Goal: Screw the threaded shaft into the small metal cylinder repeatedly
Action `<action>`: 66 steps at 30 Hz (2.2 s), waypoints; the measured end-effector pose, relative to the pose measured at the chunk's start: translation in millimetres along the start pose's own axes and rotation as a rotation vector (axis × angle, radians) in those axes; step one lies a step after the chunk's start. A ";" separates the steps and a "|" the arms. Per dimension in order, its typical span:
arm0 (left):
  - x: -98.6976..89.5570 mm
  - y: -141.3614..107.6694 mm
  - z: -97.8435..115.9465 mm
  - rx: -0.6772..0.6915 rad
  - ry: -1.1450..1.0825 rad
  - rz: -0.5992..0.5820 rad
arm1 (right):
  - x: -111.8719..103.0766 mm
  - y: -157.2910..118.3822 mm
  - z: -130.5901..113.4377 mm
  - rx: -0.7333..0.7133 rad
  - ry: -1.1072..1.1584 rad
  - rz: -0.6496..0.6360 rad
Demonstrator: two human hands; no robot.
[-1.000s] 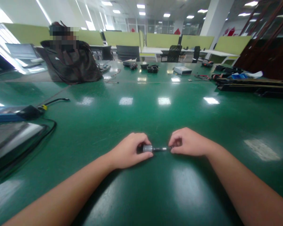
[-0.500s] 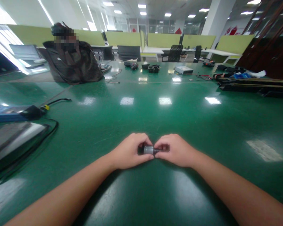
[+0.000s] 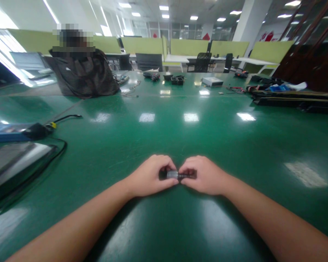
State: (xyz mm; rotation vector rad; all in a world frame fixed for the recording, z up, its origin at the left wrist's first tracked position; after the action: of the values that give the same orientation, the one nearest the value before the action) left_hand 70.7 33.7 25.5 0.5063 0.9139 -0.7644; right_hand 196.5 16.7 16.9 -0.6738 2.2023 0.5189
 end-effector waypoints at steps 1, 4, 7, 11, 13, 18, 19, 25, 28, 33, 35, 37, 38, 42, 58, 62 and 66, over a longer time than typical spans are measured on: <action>0.2 0.0 -0.1 -0.002 0.004 -0.001 | -0.1 -0.1 0.2 0.003 -0.005 0.000; 1.3 0.1 -0.7 -0.006 0.019 -0.004 | -0.3 -0.1 -0.1 0.004 -0.024 -0.002; 2.5 0.2 -1.4 -0.006 0.029 -0.010 | -0.4 0.1 -1.0 0.000 -0.034 -0.006; 3.2 0.7 -1.9 0.002 0.036 -0.018 | -0.9 0.1 -1.7 -0.013 -0.041 -0.010; 2.8 1.1 -1.6 0.007 0.040 -0.021 | -1.2 0.0 -1.9 -0.021 -0.042 -0.012; 1.2 1.1 -0.3 0.025 0.038 -0.020 | -2.5 -0.8 -2.8 -0.029 -0.037 -0.013; 1.2 0.9 -0.1 0.029 0.035 -0.021 | -2.7 -1.0 -3.2 -0.031 -0.036 -0.014; 1.4 -0.3 -1.1 0.024 0.041 -0.026 | -4.2 -1.5 -4.8 -0.036 -0.031 -0.020; 1.7 -0.8 -1.9 0.018 0.043 -0.026 | -4.7 -1.4 -4.9 -0.036 -0.031 -0.024; 1.5 -1.4 -1.7 0.020 0.044 -0.026 | -5.3 -1.7 -4.4 -0.034 -0.027 -0.023; 1.1 -1.5 -1.2 0.024 0.044 -0.024 | -5.2 -1.9 -4.1 -0.036 -0.025 -0.026; 0.9 -1.6 -0.9 0.028 0.044 -0.025 | -4.8 -2.1 -3.9 -0.041 -0.030 -0.032; 0.9 -1.5 -0.8 0.029 0.043 -0.025 | -4.5 -2.2 -3.6 -0.042 -0.035 -0.036; 1.1 -1.2 -0.7 0.031 0.038 -0.024 | -4.7 -3.0 -0.6 -0.017 -0.049 -0.045; 2.2 0.8 -0.7 0.030 0.032 -0.022 | -13.6 -8.9 9.3 0.029 -0.069 -0.086; 2.4 1.0 -0.1 0.029 0.029 -0.021 | -22.4 -14.6 20.3 0.075 -0.018 -0.111; 2.8 0.4 -0.3 0.024 0.024 -0.014 | -30.0 -21.4 35.4 0.178 0.030 -0.167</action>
State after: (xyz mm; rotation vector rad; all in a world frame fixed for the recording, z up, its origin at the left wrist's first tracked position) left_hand 71.9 33.1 23.0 0.5316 0.9328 -0.7843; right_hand 246.1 28.6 14.5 -0.7648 2.1657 0.2259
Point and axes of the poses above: each hand's wrist, its own y-axis towards the middle knuckle, its own x-axis out of the palm, z = x × y, the point moved 8 cm from there along y, towards the middle knuckle, and after that the axes turned 4 degrees about -z, right-handed, at the moved point
